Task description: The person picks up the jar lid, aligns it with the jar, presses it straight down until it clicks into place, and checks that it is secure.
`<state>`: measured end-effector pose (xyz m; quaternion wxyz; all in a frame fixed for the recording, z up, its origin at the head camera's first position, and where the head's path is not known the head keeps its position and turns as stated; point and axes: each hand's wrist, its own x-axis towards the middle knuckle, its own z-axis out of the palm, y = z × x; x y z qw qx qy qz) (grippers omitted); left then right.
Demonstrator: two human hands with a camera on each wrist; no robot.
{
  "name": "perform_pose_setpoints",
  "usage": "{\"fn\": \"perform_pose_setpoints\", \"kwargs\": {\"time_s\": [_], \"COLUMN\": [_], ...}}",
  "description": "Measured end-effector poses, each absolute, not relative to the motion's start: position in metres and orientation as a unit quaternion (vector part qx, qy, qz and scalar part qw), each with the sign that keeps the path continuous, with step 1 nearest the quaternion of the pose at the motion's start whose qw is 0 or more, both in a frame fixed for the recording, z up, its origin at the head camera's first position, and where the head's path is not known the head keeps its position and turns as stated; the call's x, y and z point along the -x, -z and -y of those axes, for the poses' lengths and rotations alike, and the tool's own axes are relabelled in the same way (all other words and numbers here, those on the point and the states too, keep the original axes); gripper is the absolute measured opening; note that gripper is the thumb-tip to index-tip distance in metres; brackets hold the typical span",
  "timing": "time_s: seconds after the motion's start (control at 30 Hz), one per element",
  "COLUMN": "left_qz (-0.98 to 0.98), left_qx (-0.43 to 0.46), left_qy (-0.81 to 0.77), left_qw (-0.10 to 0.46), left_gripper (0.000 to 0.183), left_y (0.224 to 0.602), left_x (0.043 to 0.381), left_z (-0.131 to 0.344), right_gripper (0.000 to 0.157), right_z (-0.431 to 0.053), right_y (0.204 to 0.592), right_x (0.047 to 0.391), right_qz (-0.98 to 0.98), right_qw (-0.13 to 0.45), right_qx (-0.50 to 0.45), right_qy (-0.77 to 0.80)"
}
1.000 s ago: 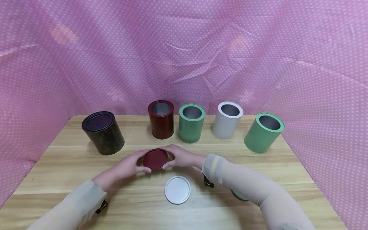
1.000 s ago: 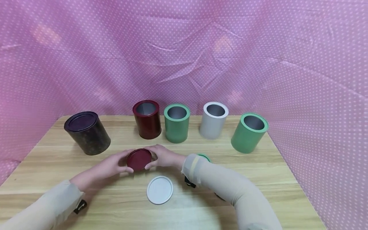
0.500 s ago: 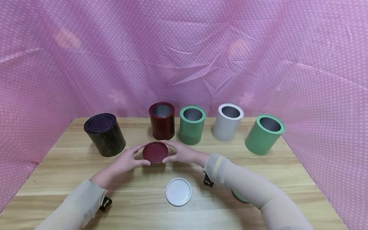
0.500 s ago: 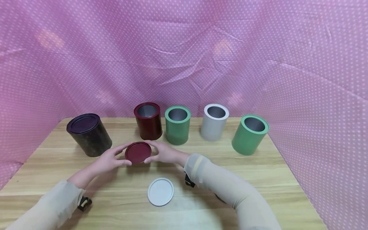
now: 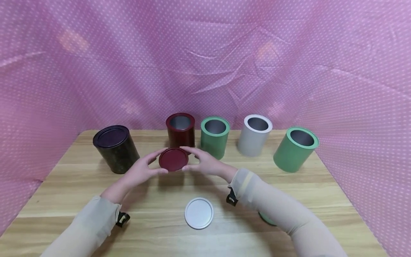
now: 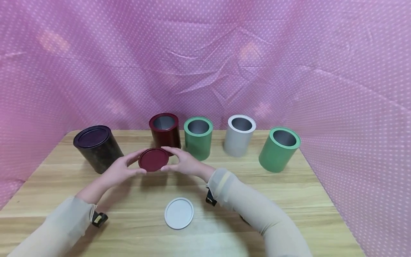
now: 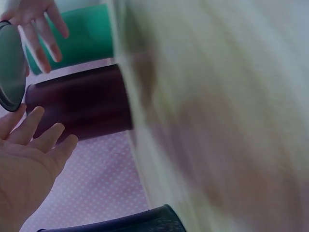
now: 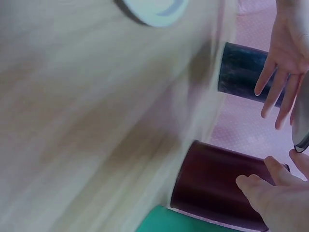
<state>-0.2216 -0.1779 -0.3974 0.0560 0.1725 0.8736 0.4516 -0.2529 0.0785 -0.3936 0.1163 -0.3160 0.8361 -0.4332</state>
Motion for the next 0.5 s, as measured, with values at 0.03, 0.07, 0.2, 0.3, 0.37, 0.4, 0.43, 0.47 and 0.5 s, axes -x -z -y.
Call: {"fn": "perform_pose_setpoints", "kwargs": {"time_s": [0.03,0.07,0.2,0.3,0.37,0.4,0.43,0.47,0.5], "left_qz": [-0.874,-0.874,-0.876,-0.876,-0.877,-0.877,-0.877,-0.878,-0.878], "left_qx": [-0.169,-0.166,-0.150,-0.140,-0.134,-0.132,-0.131,-0.132,-0.135], "left_qy": [-0.453,-0.453,-0.455,-0.457,-0.458,-0.458,-0.458,-0.456,-0.455], "left_qw": [0.054,0.053,0.056,0.059,0.060,0.060,0.061,0.060,0.058], "left_gripper": [0.076,0.076,0.077,0.079,0.080,0.081,0.081,0.081,0.081], "left_y": [0.395,0.393,0.388,0.384,0.382,0.381,0.380,0.378,0.378], "left_x": [0.222,0.223,0.224,0.224,0.226,0.227,0.229,0.230,0.232], "left_z": [0.177,0.177,0.177,0.176,0.175,0.174,0.173,0.172,0.172], "right_gripper": [0.072,0.072,0.072,0.072,0.073,0.073,0.074,0.075,0.075], "right_z": [-0.079,-0.079,-0.079,-0.079,-0.078,-0.078,-0.078,-0.078,-0.079], "right_y": [0.392,0.391,0.384,0.380,0.377,0.376,0.375,0.375,0.374], "right_x": [0.253,0.253,0.254,0.255,0.256,0.257,0.258,0.259,0.260], "right_qz": [-0.834,-0.833,-0.827,-0.818,-0.816,-0.815,-0.816,-0.818,-0.819], "right_qw": [0.115,0.112,0.108,0.104,0.098,0.096,0.095,0.093,0.093], "right_qx": [0.314,0.313,0.311,0.314,0.313,0.313,0.309,0.304,0.299], "right_qy": [0.439,0.442,0.456,0.471,0.476,0.479,0.480,0.480,0.480]}}
